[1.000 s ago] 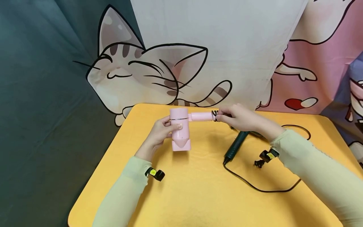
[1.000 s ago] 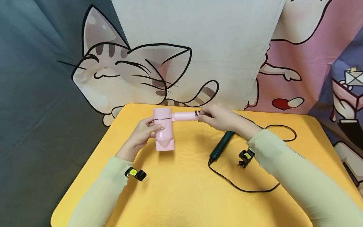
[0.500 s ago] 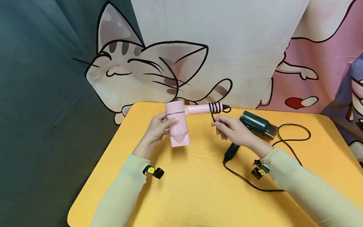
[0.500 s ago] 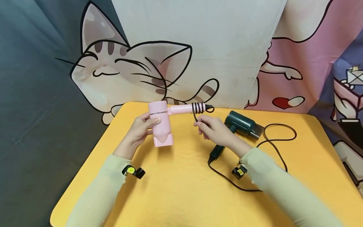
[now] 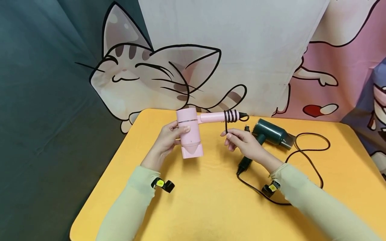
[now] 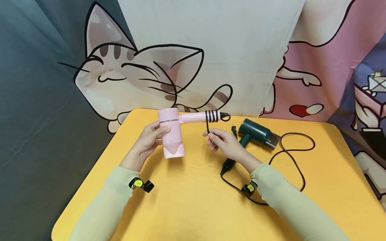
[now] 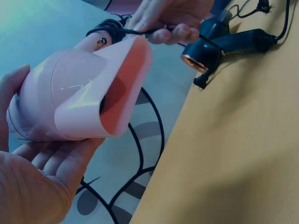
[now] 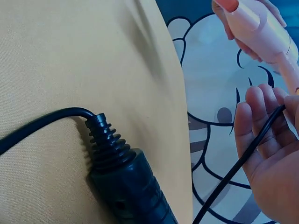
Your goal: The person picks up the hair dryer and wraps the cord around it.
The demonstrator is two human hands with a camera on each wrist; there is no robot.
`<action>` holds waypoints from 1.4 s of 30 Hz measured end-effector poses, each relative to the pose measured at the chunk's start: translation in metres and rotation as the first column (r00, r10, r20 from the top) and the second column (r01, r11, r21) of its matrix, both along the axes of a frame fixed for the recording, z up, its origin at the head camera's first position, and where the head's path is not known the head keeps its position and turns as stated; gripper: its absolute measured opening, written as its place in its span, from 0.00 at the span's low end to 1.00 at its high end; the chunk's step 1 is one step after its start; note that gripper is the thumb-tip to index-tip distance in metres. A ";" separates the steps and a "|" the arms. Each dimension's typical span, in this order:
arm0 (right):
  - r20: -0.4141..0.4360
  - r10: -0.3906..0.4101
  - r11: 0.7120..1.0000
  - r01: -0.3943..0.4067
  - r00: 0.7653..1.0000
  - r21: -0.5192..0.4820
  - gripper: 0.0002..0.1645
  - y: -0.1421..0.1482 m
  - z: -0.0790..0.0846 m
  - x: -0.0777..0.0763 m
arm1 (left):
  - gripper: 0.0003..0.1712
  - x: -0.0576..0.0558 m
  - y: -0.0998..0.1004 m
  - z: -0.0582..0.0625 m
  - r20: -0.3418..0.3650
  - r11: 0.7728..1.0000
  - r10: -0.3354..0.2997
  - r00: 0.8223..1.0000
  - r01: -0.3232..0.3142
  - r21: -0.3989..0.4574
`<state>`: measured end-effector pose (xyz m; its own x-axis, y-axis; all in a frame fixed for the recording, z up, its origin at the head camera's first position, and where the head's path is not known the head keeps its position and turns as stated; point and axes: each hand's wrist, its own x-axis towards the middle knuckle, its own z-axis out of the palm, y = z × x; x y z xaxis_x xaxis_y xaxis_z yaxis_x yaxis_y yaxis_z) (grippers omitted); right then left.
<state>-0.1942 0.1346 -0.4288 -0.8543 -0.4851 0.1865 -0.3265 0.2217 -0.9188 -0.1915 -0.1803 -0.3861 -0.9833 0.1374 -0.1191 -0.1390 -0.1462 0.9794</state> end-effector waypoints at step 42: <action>0.065 0.309 0.814 -0.300 0.949 0.498 0.15 0.028 0.084 -0.065 | 0.35 0.013 -0.011 0.004 -0.030 0.936 -0.311 0.950 0.301 -0.180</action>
<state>-0.2592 0.1623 -0.3447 -0.6464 -0.7509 -0.1355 -0.4690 0.5311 -0.7056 -0.1786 -0.1913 -0.3823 -0.9026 0.4154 -0.1126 -0.0939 0.0653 0.9934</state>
